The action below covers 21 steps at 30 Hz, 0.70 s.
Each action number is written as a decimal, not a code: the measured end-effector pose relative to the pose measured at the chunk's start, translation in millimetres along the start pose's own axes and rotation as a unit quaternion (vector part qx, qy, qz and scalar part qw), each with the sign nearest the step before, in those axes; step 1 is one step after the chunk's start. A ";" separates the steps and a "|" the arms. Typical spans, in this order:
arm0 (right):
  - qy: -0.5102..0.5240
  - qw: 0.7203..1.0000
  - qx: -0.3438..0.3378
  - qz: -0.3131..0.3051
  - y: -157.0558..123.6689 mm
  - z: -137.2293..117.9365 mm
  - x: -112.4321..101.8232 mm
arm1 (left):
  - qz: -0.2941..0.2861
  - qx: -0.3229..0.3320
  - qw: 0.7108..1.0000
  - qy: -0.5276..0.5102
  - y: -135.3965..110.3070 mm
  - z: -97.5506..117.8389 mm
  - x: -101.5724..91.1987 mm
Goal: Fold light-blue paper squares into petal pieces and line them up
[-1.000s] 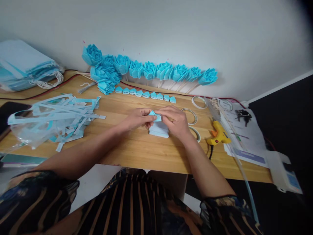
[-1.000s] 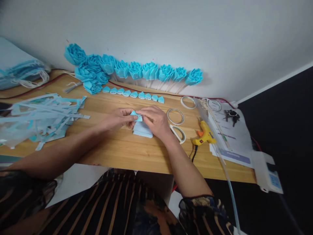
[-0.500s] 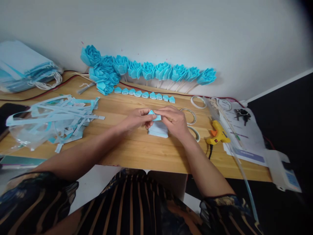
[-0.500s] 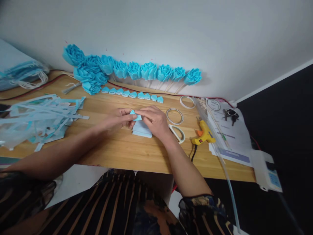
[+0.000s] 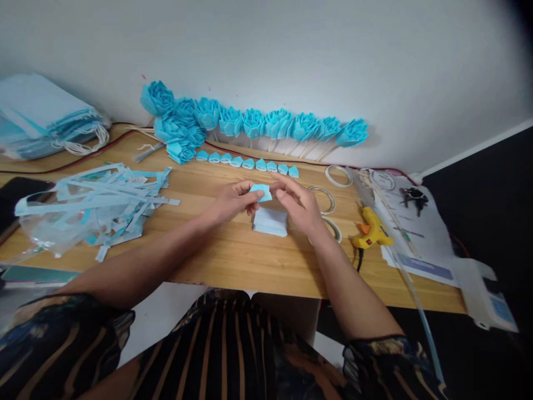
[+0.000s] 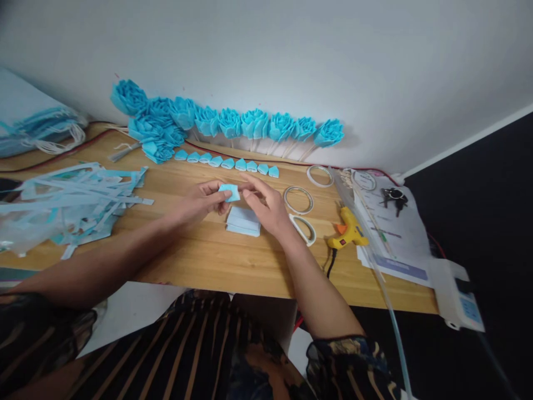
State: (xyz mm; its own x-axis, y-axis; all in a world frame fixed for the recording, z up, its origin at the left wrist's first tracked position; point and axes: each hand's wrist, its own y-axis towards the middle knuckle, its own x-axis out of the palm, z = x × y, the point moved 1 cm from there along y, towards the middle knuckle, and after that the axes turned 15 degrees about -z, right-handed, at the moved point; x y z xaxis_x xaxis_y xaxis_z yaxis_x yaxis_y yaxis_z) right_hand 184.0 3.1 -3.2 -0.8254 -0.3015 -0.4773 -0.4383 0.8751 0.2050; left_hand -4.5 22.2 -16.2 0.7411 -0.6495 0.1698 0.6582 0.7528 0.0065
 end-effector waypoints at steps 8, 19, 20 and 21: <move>0.047 0.999 0.011 -0.001 3.0 7.4 5.6 | 0.004 0.037 0.995 0.092 0.1 3.5 3.1; 0.093 0.995 0.021 0.007 3.1 6.2 4.8 | 0.027 0.050 0.992 0.113 0.1 2.4 4.8; 0.102 0.995 0.018 0.011 3.1 5.0 4.4 | 0.031 0.053 0.992 0.114 0.4 1.8 4.4; 0.107 0.994 0.014 0.016 3.1 3.5 4.0 | 0.033 0.054 0.991 0.116 0.6 1.3 4.0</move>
State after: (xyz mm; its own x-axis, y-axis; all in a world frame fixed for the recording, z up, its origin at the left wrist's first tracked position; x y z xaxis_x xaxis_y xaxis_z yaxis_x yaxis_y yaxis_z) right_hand 180.5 6.0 -7.5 -0.8967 -0.3454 -0.2770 -0.4039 0.8943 0.1924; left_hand -1.3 20.2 -14.2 0.8009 -0.5959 -0.0585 0.5985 0.7935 0.1099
